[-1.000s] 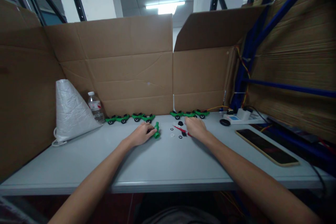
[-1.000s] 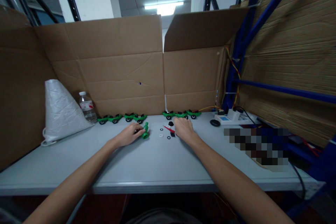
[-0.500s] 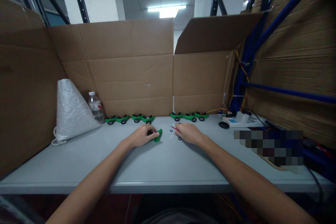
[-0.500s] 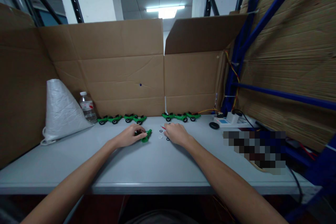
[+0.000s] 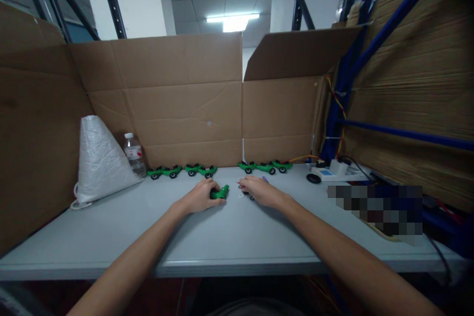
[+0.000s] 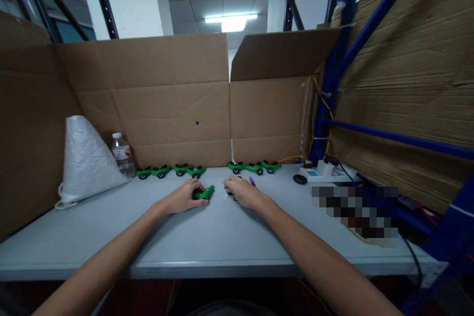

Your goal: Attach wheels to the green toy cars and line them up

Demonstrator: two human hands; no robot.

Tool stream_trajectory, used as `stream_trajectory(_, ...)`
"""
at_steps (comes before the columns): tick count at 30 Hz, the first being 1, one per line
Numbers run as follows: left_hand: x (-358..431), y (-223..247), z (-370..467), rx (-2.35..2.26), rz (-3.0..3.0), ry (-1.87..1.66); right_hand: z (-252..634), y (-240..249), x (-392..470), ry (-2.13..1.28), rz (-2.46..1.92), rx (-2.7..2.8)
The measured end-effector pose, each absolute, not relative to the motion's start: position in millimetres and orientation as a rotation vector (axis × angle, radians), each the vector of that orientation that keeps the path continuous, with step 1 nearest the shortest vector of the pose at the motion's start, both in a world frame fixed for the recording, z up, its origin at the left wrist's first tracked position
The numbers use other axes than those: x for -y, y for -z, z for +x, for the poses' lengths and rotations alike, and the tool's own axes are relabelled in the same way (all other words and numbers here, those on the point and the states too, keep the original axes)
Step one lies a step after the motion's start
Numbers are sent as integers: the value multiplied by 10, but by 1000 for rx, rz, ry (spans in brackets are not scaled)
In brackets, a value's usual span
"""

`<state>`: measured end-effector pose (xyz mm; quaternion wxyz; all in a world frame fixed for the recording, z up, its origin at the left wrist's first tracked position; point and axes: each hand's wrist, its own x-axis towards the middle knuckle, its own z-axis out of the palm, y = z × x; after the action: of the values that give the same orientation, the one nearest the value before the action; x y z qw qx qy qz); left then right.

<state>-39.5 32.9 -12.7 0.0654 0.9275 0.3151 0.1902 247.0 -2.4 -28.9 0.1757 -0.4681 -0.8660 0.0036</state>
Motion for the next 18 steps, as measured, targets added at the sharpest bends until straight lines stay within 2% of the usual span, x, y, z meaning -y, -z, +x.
stream_trajectory(13,-299,76,-385,-1126,2592,-726,2456,241,67,-18,-1313,2435)
stream_trajectory(18,-267,74,-347,-1146,2425,-798,2386,213,70,-101,-1219,2196)
